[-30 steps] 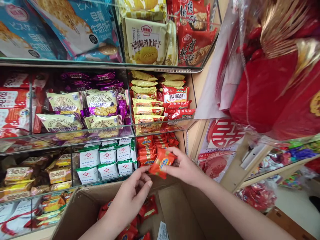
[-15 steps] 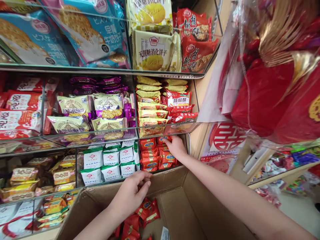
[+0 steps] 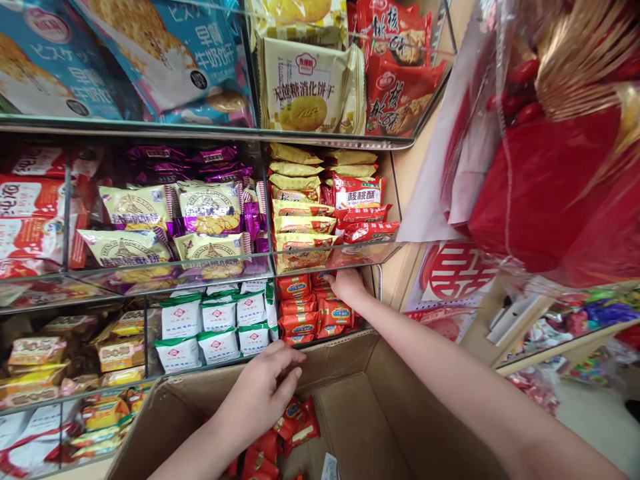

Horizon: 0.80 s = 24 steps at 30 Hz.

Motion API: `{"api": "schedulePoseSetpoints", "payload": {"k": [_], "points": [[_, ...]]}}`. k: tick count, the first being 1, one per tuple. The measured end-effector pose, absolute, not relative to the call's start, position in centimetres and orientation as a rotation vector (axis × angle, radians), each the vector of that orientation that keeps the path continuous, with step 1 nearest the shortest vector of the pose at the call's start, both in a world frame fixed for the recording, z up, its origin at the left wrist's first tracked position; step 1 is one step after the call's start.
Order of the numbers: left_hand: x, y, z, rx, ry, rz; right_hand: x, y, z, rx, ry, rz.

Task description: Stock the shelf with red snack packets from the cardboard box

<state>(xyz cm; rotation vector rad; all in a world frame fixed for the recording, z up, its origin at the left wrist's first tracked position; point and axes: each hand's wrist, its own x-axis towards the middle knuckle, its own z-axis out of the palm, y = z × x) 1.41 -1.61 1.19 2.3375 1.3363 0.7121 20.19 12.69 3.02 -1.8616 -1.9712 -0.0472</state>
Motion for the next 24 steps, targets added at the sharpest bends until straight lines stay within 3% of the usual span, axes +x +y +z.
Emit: {"api": "schedulePoseSetpoints", "payload": {"k": [14,24], "points": [[1.3,-1.6,0.9,2.381,1.324,0.698,21.7,13.7,3.0,-1.619,-2.050,-0.083],[1.4,-1.7,0.9,2.403,1.310,0.708,23.5,8.2,3.3,-1.457,-2.432,-0.114]]}}
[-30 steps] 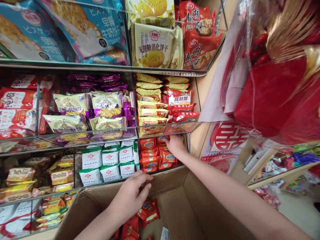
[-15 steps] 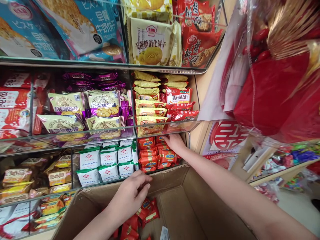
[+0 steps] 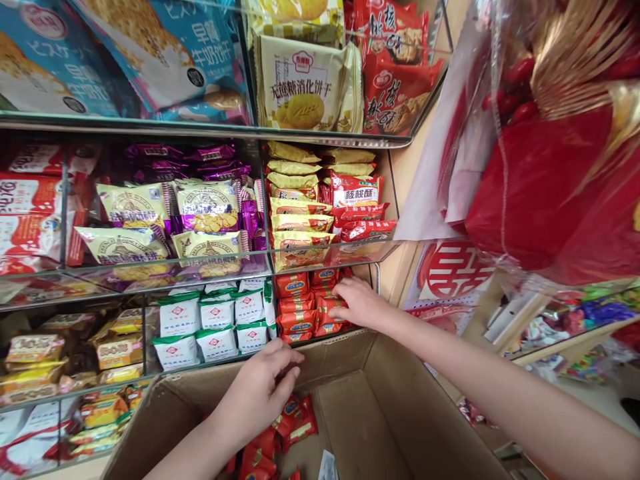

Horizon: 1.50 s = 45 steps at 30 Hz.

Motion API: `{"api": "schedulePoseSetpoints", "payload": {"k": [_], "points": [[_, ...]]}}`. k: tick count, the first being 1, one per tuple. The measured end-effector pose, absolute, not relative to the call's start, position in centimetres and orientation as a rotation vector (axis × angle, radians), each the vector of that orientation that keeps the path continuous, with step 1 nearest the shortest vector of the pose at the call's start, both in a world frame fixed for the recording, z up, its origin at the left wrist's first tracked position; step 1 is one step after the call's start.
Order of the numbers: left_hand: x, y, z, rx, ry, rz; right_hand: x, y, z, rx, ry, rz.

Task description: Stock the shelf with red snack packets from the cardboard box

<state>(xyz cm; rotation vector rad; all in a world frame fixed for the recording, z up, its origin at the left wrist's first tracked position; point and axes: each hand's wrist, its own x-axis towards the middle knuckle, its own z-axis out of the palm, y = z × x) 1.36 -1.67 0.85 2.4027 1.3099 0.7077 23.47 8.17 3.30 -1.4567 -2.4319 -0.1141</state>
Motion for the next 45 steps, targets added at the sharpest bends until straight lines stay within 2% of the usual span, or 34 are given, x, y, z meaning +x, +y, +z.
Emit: {"api": "schedulePoseSetpoints", "payload": {"k": [7,15,21,25,31,37,45], "points": [[1.4,-1.5,0.8,2.422,1.297,0.717,23.1,8.0,2.1,-1.524,-2.559,-0.174],[1.4,-1.7,1.0,2.436,1.289,0.745,22.4,8.9,3.3,-1.350,-2.558,-0.256],[1.4,-1.7,1.0,2.452,1.291,0.731,22.7,10.0,3.0,-1.236,-2.596,-0.133],[1.5,-1.5,1.3,2.620,1.375,0.709,22.8,9.8,2.4,-1.225,-2.560,-0.237],[2.7,0.4,1.8,3.133,1.468,0.537,22.9,9.5,2.2,-1.250,-2.555,-0.312],[4.1,1.5,2.2,3.013,1.781,0.306,23.8,8.9,2.6,-1.270,-2.525,-0.347],[4.5,1.6,2.8,2.987,1.849,0.265,23.6,9.5,3.3,-1.367,-2.516,-0.284]]}}
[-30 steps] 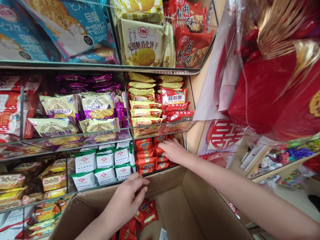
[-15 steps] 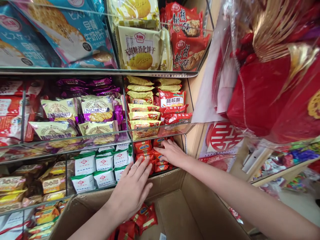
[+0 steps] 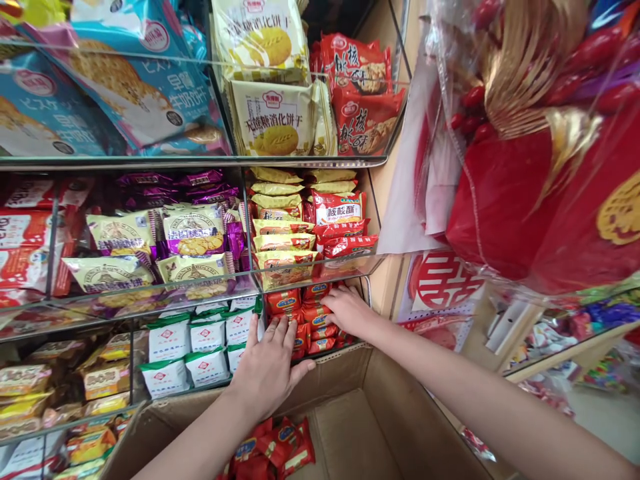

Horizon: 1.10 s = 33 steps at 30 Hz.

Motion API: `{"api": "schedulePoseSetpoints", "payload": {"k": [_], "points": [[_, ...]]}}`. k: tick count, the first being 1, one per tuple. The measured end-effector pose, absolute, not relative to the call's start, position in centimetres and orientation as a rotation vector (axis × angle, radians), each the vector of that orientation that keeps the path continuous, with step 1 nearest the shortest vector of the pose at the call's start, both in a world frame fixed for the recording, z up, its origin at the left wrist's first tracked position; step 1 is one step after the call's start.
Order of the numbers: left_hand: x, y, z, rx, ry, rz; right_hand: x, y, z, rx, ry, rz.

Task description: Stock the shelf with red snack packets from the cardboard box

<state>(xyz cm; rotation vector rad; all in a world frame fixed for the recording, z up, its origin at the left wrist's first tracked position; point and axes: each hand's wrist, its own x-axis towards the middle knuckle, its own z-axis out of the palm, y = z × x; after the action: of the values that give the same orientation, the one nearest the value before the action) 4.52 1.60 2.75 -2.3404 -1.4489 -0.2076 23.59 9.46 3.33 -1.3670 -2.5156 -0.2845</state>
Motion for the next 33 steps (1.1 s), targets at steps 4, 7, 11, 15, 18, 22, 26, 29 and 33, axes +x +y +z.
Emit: {"api": "schedulePoseSetpoints", "payload": {"k": [4,7,11,15,18,22,26,29,33], "points": [[4.8,1.6,3.1,-2.347,-1.473,-0.148,23.6,9.6,3.5,-1.373,-2.502,-0.288],[4.9,1.6,3.2,-2.344,-1.483,-0.141,23.6,9.6,3.5,-1.393,-2.488,-0.276],[4.9,1.7,3.2,-2.345,-1.458,-0.178,23.3,9.2,3.5,-1.389,-2.466,-0.281],[5.0,1.9,3.7,-2.339,-1.466,-0.172,23.4,8.7,3.3,-1.397,-2.459,-0.285],[4.9,2.3,4.1,-2.325,-1.440,-0.146,23.7,8.7,3.1,-1.386,-2.477,-0.277],[4.7,3.0,4.3,-2.278,-1.347,-0.094,24.0,8.7,2.9,-1.353,-2.488,-0.286],[4.4,3.1,4.0,-2.251,-1.319,-0.062,24.1,7.4,3.4,-1.270,-2.451,-0.310],[4.1,2.7,4.0,-2.266,-1.300,-0.074,23.7,4.5,4.1,-1.154,-2.407,-0.302],[3.9,2.3,4.5,-2.287,-1.293,-0.064,21.8,-0.6,3.2,-0.936,-2.705,-0.180]]}}
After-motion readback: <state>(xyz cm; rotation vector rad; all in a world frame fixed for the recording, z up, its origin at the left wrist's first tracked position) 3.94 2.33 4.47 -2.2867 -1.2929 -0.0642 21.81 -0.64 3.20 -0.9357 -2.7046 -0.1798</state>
